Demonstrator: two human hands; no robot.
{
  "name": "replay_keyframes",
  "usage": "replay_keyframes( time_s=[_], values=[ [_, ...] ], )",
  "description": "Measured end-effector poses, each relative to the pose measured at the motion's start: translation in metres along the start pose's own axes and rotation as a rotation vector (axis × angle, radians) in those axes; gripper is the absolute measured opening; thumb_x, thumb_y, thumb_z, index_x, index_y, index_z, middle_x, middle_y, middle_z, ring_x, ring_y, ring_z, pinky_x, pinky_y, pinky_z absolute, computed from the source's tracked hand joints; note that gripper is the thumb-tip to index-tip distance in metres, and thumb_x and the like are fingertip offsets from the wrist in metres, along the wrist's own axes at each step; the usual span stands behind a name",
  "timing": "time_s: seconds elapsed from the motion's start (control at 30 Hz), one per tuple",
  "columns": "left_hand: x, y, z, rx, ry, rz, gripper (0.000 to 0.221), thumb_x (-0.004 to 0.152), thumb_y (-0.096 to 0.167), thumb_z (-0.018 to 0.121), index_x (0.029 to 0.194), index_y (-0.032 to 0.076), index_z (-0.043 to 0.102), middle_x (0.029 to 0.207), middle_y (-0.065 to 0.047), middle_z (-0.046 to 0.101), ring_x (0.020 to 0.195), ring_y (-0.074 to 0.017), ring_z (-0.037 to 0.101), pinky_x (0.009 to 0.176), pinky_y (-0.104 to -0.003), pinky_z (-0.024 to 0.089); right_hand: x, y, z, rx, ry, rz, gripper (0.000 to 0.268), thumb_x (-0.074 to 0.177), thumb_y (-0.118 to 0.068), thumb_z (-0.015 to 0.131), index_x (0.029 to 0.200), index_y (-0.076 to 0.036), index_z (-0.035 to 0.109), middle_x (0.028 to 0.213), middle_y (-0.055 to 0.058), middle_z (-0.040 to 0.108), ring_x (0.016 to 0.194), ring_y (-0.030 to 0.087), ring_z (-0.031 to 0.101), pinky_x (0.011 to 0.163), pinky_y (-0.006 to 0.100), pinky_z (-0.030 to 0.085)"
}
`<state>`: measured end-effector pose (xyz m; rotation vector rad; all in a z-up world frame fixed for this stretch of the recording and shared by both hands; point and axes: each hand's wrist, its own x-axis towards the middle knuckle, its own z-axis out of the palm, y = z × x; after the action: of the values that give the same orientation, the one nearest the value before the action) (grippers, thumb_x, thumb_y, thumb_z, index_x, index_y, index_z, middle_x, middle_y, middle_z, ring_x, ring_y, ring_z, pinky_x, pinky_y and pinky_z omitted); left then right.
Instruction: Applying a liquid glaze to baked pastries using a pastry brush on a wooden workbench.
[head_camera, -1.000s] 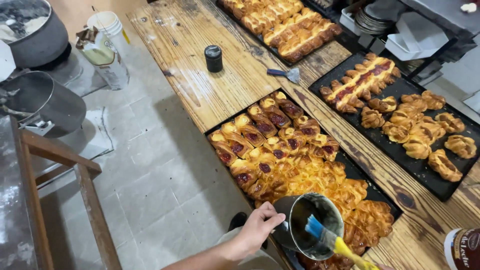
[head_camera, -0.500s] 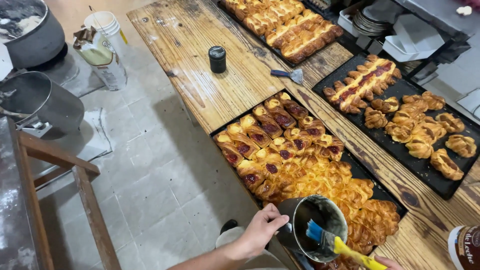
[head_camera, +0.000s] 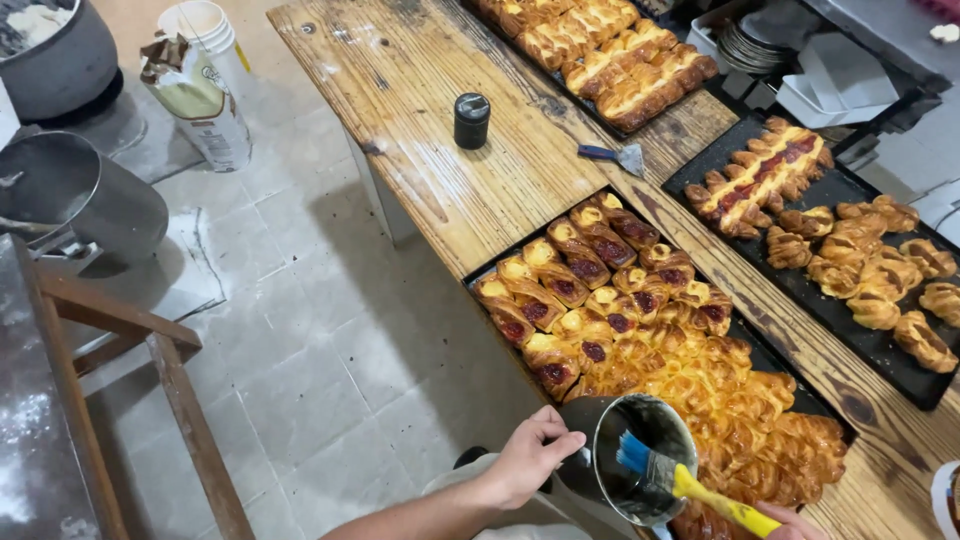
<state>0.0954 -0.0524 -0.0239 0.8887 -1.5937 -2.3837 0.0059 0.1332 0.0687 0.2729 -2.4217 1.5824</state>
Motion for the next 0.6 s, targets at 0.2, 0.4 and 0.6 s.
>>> replay_keyframes(
  time_s=[0.2,0.4,0.6],
  values=[
    [-0.006,0.007,-0.03,0.021,0.02,0.013,0.042,0.097,0.029,0.072,0.06,0.014,0.059,0.087,0.002,0.045,0.079,-0.0104,0.047,0.083,-0.027,0.036,-0.011,0.046,0.019,0.035,0.079,0.096,0.041,0.129,-0.021,0.041,0.108,0.009,0.058,0.12,0.026,0.064,0.091,0.034,0.068,0.072,0.031,0.057],
    [-0.009,0.009,-0.056,0.04,-0.012,0.021,0.041,0.096,0.031,0.073,0.061,0.014,0.06,0.087,0.002,0.045,0.078,-0.0105,0.046,0.083,-0.029,0.038,-0.027,0.054,0.028,-0.165,0.099,-0.046,0.043,0.129,-0.028,0.043,0.11,0.004,0.065,0.101,0.016,0.064,0.074,0.02,0.048,0.068,0.031,0.036],
    [0.004,-0.02,-0.075,0.15,-0.088,0.158,0.04,0.093,0.03,0.073,0.06,0.014,0.057,0.084,0.002,0.046,0.078,-0.0102,0.048,0.078,-0.028,0.036,-0.047,0.039,0.004,-0.214,-0.109,-0.131,0.037,0.113,-0.028,0.042,0.112,-0.004,0.069,0.109,0.011,0.069,0.093,0.022,0.065,0.084,0.031,0.047]
  ],
)
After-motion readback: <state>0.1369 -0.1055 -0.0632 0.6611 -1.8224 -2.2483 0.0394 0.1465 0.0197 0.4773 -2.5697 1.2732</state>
